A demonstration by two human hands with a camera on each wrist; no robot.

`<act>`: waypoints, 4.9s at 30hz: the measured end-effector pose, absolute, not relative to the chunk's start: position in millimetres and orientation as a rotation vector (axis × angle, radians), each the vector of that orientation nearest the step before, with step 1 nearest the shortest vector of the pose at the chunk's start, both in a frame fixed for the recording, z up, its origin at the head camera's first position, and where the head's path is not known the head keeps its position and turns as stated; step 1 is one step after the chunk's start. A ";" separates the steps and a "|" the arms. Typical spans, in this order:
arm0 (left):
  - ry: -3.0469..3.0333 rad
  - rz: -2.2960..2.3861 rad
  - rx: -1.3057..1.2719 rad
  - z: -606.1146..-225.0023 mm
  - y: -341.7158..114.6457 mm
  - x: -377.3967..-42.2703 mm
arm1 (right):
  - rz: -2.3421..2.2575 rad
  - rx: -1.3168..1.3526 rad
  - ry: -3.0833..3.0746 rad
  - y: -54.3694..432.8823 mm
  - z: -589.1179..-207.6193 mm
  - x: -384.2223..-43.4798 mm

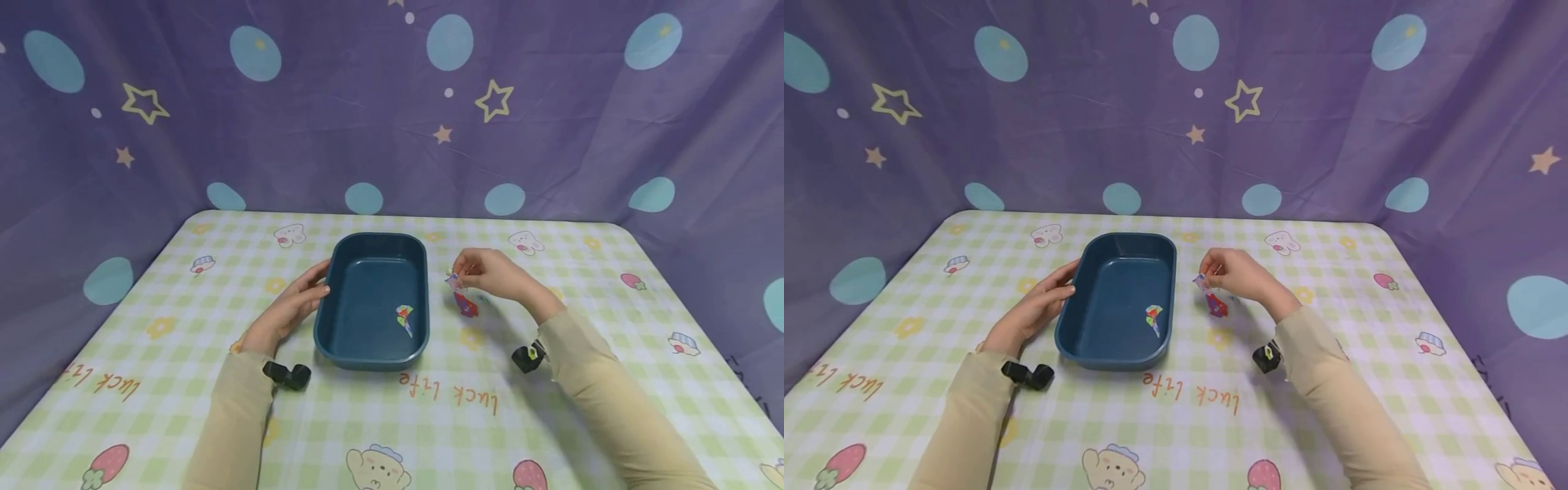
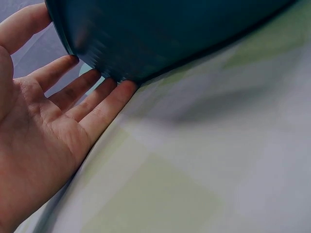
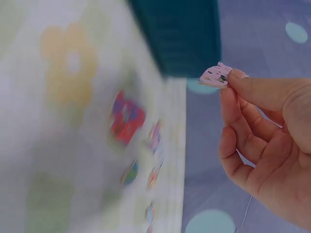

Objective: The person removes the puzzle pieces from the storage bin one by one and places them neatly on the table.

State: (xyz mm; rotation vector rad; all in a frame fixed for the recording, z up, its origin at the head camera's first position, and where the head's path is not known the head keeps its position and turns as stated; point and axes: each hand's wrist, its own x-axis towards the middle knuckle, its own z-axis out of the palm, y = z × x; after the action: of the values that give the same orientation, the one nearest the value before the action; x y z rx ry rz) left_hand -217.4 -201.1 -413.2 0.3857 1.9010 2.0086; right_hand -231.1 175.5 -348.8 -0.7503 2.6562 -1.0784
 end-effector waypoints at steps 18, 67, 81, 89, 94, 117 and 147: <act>1.915 1.992 0.369 -415.3 -202.1 -215.7 | -0.829 -0.591 2.758 238.4 -372.5 -233.8; 1.899 2.001 0.400 -414.5 -201.2 -216.7 | -0.701 -0.907 2.825 113.1 -326.6 -222.6; 1.895 2.001 0.420 -413.9 -202.7 -216.9 | -0.288 -1.148 2.717 73.0 -336.2 -229.6; 1.895 1.994 0.419 -414.9 -203.6 -218.0 | -0.084 -1.074 2.655 58.2 -343.0 -232.0; 1.893 1.998 0.395 -414.4 -203.7 -218.0 | -0.009 -1.057 2.630 53.7 -347.9 -232.6; 1.885 2.013 0.398 -412.8 -202.8 -217.6 | -0.038 -1.046 2.702 53.6 -351.6 -232.5; 1.889 2.007 0.399 -413.3 -202.4 -218.1 | -0.912 -0.952 2.751 123.1 -327.9 -220.1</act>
State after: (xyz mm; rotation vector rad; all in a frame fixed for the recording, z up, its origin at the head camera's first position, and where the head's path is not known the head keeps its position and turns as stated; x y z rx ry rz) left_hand -218.1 -202.4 -413.3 0.3992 1.8891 2.0066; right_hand -220.1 123.1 -327.9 -0.9518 2.7510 -0.9117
